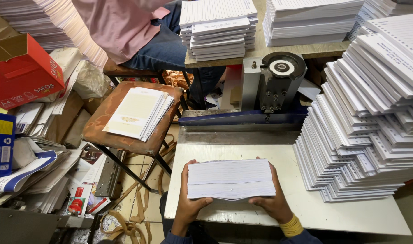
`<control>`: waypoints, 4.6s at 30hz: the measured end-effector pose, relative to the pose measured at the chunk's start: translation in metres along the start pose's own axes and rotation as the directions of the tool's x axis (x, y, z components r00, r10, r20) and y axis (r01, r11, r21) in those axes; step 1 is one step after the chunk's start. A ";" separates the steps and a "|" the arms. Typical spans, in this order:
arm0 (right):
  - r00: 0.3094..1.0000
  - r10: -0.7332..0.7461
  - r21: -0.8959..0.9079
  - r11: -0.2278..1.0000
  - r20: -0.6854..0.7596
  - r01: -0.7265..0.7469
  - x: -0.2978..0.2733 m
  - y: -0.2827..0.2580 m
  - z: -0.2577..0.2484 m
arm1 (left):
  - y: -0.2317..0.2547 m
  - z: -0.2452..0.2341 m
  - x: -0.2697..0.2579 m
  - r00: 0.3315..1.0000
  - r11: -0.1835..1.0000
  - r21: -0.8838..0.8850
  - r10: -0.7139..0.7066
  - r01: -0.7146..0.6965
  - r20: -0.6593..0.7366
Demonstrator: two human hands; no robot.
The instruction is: The person sits on the floor and repeatedly picks up stacks of lined paper sheets, aligns them, and places them onto a larger pile on a table. The person also handles a single sheet of paper, folding it in half before placing it on the table.
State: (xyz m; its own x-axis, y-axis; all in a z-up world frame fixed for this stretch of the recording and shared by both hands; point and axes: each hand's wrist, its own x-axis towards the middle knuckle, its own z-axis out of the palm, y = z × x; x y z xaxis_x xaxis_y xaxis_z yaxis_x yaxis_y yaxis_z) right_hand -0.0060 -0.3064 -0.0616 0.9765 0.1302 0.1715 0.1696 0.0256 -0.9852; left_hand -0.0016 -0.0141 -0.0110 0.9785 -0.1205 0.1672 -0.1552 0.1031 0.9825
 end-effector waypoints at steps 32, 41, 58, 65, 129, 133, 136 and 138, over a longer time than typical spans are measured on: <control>0.981 -0.085 -0.050 0.996 -0.174 0.078 0.004 0.024 -0.009 | 0.003 0.007 0.007 0.995 0.982 -0.163 -0.095 0.098 0.023; 0.997 0.063 -0.165 0.984 -0.036 -0.068 0.008 0.008 -0.025 | 0.001 -0.011 0.004 0.965 0.972 0.080 -0.228 0.220 0.127; 0.863 0.295 -0.785 0.596 0.410 0.169 0.073 -0.123 -0.055 | 0.104 -0.032 0.077 0.790 0.441 0.845 -0.379 -0.303 0.481; 0.809 0.412 -0.908 0.210 0.419 0.363 0.093 -0.129 -0.029 | 0.090 0.003 0.091 0.741 0.202 0.809 -0.328 -0.551 0.586; 0.745 0.356 -0.825 0.217 0.565 0.522 0.095 -0.130 -0.012 | 0.093 0.044 0.073 0.767 0.089 0.856 -0.404 -0.509 0.498; 0.769 0.303 -0.827 0.224 0.563 0.516 0.098 -0.147 -0.013 | 0.111 0.042 0.079 0.789 0.093 0.848 -0.325 -0.521 0.521; 0.772 0.307 -0.831 0.231 0.556 0.506 0.097 -0.131 -0.012 | 0.096 0.041 0.079 0.783 0.123 0.845 -0.326 -0.520 0.529; 0.756 0.365 -0.839 0.250 0.544 0.483 0.098 -0.124 -0.010 | 0.089 0.039 0.078 0.777 0.158 0.849 -0.346 -0.505 0.527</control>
State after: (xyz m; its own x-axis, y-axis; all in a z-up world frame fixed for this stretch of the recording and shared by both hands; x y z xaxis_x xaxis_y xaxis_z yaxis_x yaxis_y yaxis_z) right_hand 0.0701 -0.3071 0.0777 0.7278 0.6466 -0.2285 0.6252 -0.7625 -0.1665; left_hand 0.0561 -0.0533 0.0926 0.7422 -0.6491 -0.1666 -0.6337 -0.7607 0.1404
